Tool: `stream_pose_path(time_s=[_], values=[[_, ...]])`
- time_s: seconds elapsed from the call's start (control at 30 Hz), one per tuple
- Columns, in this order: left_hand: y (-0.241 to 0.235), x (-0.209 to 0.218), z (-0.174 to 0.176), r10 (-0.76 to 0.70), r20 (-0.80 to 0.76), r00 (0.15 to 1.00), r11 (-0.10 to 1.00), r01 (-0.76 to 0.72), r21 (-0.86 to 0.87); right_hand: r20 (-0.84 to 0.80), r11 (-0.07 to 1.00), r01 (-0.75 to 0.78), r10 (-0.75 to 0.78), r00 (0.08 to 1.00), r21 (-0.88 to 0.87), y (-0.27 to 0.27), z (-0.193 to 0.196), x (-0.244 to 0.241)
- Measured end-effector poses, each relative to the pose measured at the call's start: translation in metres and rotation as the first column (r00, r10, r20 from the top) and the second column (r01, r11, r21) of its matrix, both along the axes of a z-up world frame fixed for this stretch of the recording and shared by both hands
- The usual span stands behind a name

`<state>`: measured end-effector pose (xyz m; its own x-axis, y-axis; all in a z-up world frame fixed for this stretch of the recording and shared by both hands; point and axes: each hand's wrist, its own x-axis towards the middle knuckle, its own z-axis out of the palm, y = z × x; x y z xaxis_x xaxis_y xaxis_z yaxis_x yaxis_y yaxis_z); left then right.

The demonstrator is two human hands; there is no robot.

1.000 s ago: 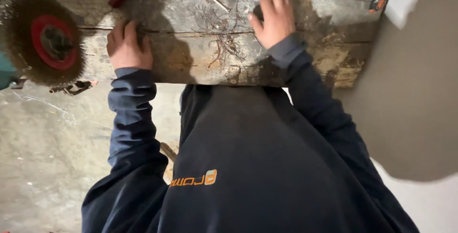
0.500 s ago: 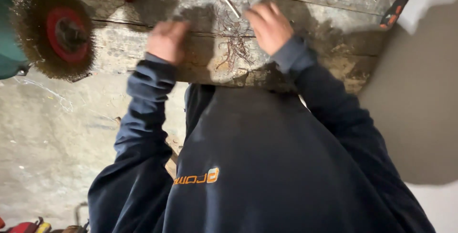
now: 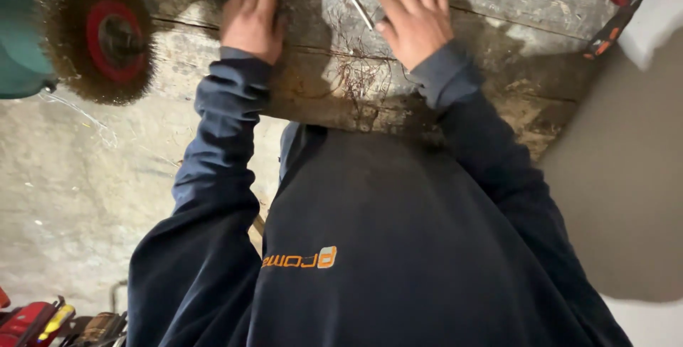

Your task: The recorder is disassembling an electrical component to extract and organize copper wire in a workshop.

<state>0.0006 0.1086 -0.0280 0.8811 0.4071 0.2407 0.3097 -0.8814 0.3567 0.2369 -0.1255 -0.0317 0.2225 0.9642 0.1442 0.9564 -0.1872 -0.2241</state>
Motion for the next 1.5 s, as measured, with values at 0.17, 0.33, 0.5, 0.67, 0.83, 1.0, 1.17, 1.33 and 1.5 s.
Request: stream_pose_path(time_s=[0.17, 0.33, 0.5, 0.67, 0.83, 1.0, 1.17, 1.33, 1.5], values=[[-0.018, -0.008, -0.068, -0.079, 0.024, 0.997, 0.977, 0.082, -0.195, 0.071, 0.975, -0.18, 0.19, 0.979, -0.128, -0.018, -0.023, 0.006], [-0.03, 0.002, -0.009, -0.248, 0.174, 0.953, 0.964, 0.261, -0.056, 0.072, 0.939, -0.343, 0.343, 0.937, -0.017, -0.071, -0.042, -0.013], [0.007, 0.016, -0.008, 0.062, 0.053, 0.997, 0.997, -0.06, -0.04, -0.29, 0.974, -0.198, 0.223, 0.931, 0.114, -0.043, 0.028, -0.032], [0.026, 0.028, -0.067, 0.182, 0.031, 0.983, 0.983, -0.181, -0.041, -0.231, 0.999, 0.046, -0.051, 0.972, -0.026, 0.022, 0.017, -0.031], [0.007, 0.037, -0.049, 0.295, -0.237, 0.926, 0.938, -0.328, -0.111, -0.146, 0.986, 0.137, -0.149, 0.978, -0.092, 0.043, 0.01, -0.039], [-0.065, 0.019, 0.013, -0.161, 0.069, 0.985, 0.764, 0.169, -0.623, -0.047, 0.861, 0.247, -0.298, 0.954, -0.445, 0.053, 0.004, -0.028], [-0.062, -0.008, 0.024, -0.005, 0.177, 0.984, 0.879, 0.089, -0.469, -0.153, 0.825, 0.287, -0.403, 0.902, -0.486, 0.014, 0.021, -0.004], [0.018, -0.047, -0.016, 0.365, 0.142, 0.92, 0.926, -0.344, -0.152, -0.589, 0.947, 0.24, -0.32, 0.742, -0.211, -0.055, 0.068, -0.009], [0.077, -0.05, -0.097, 0.455, 0.043, 0.889, 0.89, -0.452, -0.061, -0.949, 0.957, 0.168, -0.263, 0.172, -0.235, -0.12, 0.055, -0.024]])
